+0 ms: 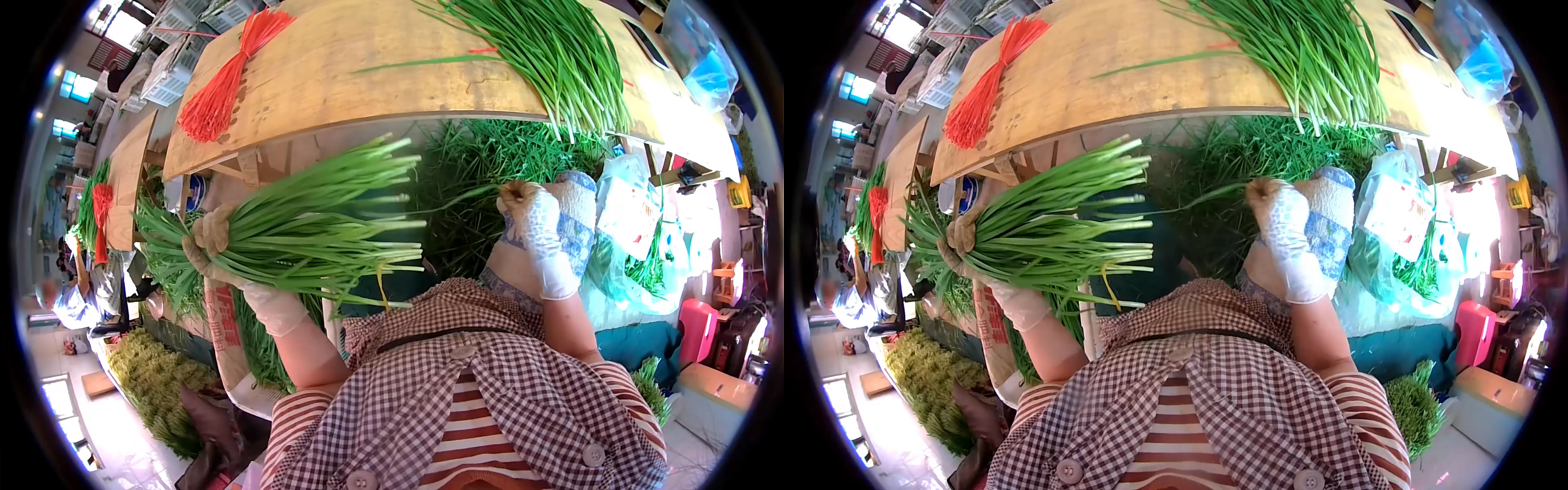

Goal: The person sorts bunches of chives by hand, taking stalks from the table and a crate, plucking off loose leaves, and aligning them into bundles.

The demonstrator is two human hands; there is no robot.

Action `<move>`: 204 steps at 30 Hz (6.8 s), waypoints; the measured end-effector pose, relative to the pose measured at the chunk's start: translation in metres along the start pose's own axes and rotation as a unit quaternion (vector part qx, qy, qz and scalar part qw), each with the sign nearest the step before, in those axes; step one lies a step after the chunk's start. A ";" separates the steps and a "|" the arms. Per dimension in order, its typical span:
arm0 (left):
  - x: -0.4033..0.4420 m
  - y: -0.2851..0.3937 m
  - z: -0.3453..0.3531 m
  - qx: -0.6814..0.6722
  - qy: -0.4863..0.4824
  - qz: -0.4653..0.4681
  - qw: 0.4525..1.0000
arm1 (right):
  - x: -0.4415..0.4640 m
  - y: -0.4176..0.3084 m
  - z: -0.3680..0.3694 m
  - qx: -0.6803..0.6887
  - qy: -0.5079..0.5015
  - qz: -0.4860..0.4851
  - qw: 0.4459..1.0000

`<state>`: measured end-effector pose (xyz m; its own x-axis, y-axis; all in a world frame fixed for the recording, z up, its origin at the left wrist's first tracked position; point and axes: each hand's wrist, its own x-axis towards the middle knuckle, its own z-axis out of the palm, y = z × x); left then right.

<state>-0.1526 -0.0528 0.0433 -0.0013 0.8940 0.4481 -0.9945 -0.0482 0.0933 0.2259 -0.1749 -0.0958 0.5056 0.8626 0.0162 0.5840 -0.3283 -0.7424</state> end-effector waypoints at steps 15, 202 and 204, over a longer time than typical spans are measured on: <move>-0.013 -0.029 0.014 -0.009 0.077 -0.032 0.997 | -0.036 -0.153 -0.011 0.150 0.087 -0.507 0.844; 0.000 0.015 -0.016 -0.100 0.016 -0.070 0.992 | 0.020 -0.053 -0.017 0.292 -0.021 -0.028 0.956; 0.001 0.011 -0.022 -0.076 0.025 -0.073 0.994 | 0.004 -0.093 -0.022 0.307 -0.094 -0.114 0.940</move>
<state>-0.1657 -0.0428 0.0257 0.1420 0.9076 0.3950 -0.9889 0.1473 0.0170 0.1873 -0.1491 -0.0118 0.2560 0.9555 0.1463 0.1576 0.1080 -0.9816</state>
